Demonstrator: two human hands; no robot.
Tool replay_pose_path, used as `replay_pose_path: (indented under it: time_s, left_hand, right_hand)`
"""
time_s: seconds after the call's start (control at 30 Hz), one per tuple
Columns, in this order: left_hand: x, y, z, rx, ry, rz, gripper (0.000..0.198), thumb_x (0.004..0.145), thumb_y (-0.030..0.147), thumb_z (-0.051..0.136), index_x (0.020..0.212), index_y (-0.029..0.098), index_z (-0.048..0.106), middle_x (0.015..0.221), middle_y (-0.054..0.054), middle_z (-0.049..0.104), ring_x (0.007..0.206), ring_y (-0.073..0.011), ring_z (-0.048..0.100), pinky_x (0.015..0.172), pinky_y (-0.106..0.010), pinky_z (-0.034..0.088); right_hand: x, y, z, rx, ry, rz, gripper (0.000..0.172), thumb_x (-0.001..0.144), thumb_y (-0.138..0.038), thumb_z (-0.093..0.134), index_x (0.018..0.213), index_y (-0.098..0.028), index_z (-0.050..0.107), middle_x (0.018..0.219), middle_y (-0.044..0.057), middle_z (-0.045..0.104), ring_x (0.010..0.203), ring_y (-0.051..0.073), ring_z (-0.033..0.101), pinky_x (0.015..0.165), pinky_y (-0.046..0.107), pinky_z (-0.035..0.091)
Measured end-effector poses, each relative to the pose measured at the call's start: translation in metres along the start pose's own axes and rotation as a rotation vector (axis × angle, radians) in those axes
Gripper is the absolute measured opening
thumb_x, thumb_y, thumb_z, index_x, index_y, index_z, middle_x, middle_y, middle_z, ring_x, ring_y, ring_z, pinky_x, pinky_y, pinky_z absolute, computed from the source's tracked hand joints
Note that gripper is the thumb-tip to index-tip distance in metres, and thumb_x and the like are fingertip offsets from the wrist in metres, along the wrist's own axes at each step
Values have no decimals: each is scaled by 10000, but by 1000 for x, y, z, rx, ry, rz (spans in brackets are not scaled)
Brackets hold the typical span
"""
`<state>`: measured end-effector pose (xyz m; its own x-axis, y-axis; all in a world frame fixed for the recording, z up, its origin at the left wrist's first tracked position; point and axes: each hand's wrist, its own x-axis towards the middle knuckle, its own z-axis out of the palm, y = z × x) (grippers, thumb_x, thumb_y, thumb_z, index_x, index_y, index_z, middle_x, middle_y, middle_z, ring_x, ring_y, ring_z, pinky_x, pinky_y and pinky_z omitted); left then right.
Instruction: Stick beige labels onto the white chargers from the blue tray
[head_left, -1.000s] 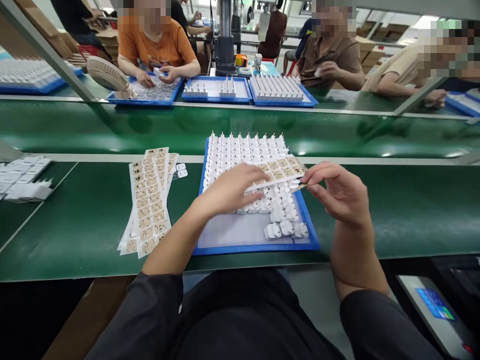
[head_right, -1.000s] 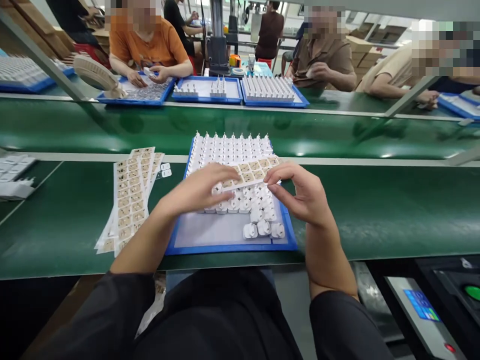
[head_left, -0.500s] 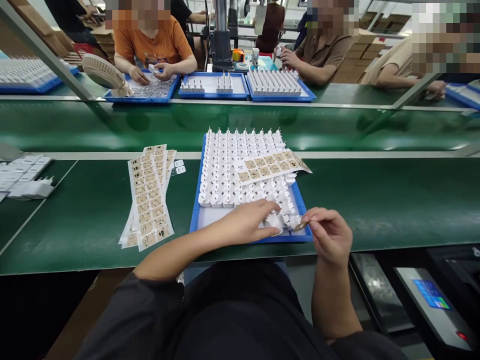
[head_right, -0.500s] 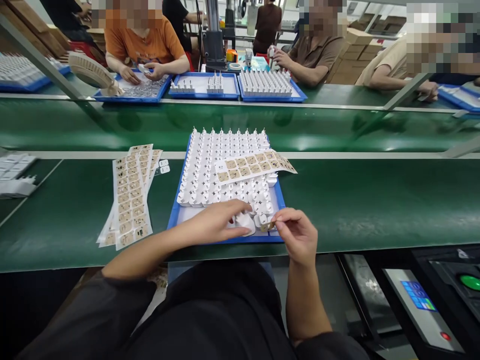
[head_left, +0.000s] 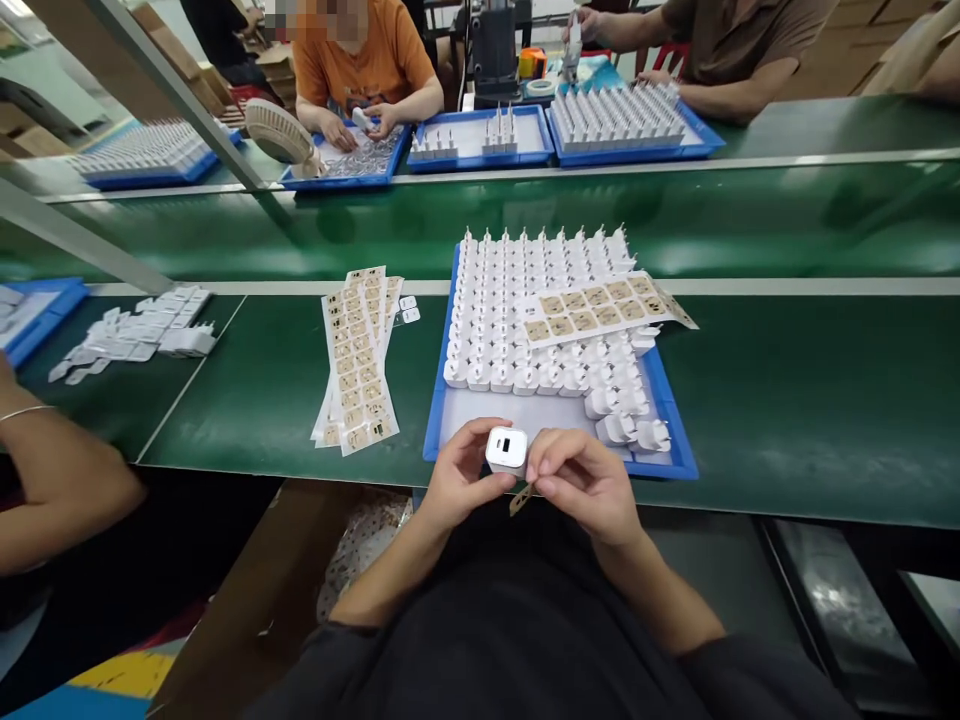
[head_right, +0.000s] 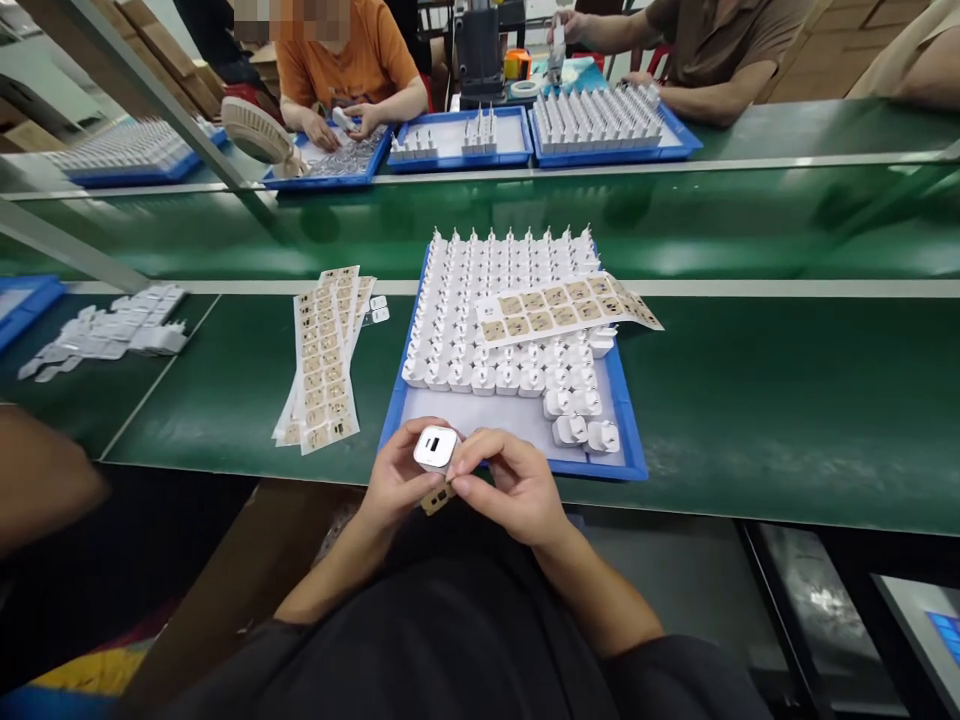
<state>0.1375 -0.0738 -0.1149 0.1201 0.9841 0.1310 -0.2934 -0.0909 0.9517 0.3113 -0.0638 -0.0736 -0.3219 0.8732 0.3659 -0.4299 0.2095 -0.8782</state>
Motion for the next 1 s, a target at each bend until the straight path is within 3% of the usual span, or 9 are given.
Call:
replay_pose_path:
  time_s: [0.17,0.27,1.0]
  left_hand:
    - [-4,15,-9,526,11,359,434,816,196,793,1231,246,678,1122,-87,700,1057,-220,660,924,-343,541]
    - [-3,21,-9,662,49,449,425,841,191,768,1250,251,669,1100,-74,684,1018,-203,665,879,-327,557]
    - [2,23,-9,736,71,476,456,828,155,771,1257,266,663,1093,-57,647,1004,-190,652,879,-328,555]
  right_hand:
    - [0,1,0,-53,136,94,122,905,-161,721,975,-255,690,850,10,685,818,165,651,734,291,536]
    - [3,2,2,-80,215,104,154,910,-157,719,1016,-264,684,865,-1,679,885,160,662,805,285,546]
    - [15,3,8,-119,232,154,219,903,-155,712,1077,-281,670,844,-19,661,878,150,649,814,279,551]
